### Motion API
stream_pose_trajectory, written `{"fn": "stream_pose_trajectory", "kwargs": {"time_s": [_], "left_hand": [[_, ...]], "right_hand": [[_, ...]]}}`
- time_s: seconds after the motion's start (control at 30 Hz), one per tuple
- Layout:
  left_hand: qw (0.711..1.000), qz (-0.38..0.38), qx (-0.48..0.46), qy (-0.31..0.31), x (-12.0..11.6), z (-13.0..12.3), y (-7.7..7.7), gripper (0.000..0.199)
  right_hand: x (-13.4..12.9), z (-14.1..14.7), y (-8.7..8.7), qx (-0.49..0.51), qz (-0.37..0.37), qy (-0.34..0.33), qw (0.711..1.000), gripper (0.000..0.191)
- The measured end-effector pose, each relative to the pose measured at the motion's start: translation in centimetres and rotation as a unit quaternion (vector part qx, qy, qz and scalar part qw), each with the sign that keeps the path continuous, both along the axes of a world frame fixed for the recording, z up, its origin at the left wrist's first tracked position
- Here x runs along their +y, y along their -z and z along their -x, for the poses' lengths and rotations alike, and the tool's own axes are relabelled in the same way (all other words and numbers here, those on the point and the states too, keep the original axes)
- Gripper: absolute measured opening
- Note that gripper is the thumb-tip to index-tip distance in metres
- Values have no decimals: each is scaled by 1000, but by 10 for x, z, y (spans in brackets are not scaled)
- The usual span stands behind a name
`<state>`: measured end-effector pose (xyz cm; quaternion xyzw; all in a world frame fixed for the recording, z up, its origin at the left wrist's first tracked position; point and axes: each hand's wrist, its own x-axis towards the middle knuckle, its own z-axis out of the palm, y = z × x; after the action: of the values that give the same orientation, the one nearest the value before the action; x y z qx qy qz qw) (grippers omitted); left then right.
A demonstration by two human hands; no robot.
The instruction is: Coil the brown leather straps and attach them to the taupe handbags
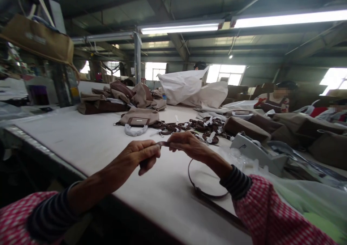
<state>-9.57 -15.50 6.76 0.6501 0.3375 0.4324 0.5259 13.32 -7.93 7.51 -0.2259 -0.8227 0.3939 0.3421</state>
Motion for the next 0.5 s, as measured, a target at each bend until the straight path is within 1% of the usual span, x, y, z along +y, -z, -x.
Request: {"fn": "stream_pose_trajectory", "kwargs": {"time_s": [0.07,0.1,0.13,0.17,0.23,0.27,0.3,0.33,0.37,0.4,0.47,0.5], "left_hand": [[991,34,-127,-1,1,-7,-15,30],[980,51,-195,4,0,-12,-24,26],[963,68,-259,7,0,-16,-34,24],[946,82,-313,6,-2,-20,-44,25],[918,97,-384,-2,-4,-29,-63,36],[911,95,-401,-4,-5,-32,-71,41],[909,79,-410,-4,-6,-36,-79,44],[910,48,-412,-6,-5,-39,-85,46],[913,2,-408,-13,-3,-41,-89,46],[917,-54,-395,-30,0,-43,-90,44],[920,-184,-334,-86,10,-47,-86,36],[920,-244,-281,-121,16,-48,-81,31]], "right_hand": [[-11,14,6,73,68,-4,995,34],[-17,21,9,113,84,16,990,37],[-23,27,11,152,81,48,984,40],[-28,33,14,184,59,86,977,42],[-37,42,18,205,-23,149,967,44],[-40,46,21,197,-65,167,964,44],[-42,48,24,183,-90,174,963,44],[-44,50,28,171,-93,171,966,43],[-47,52,31,163,-73,162,970,42],[-49,52,35,163,-36,147,975,42],[-56,52,39,169,60,101,979,43],[-60,51,39,167,107,70,978,44]]}}
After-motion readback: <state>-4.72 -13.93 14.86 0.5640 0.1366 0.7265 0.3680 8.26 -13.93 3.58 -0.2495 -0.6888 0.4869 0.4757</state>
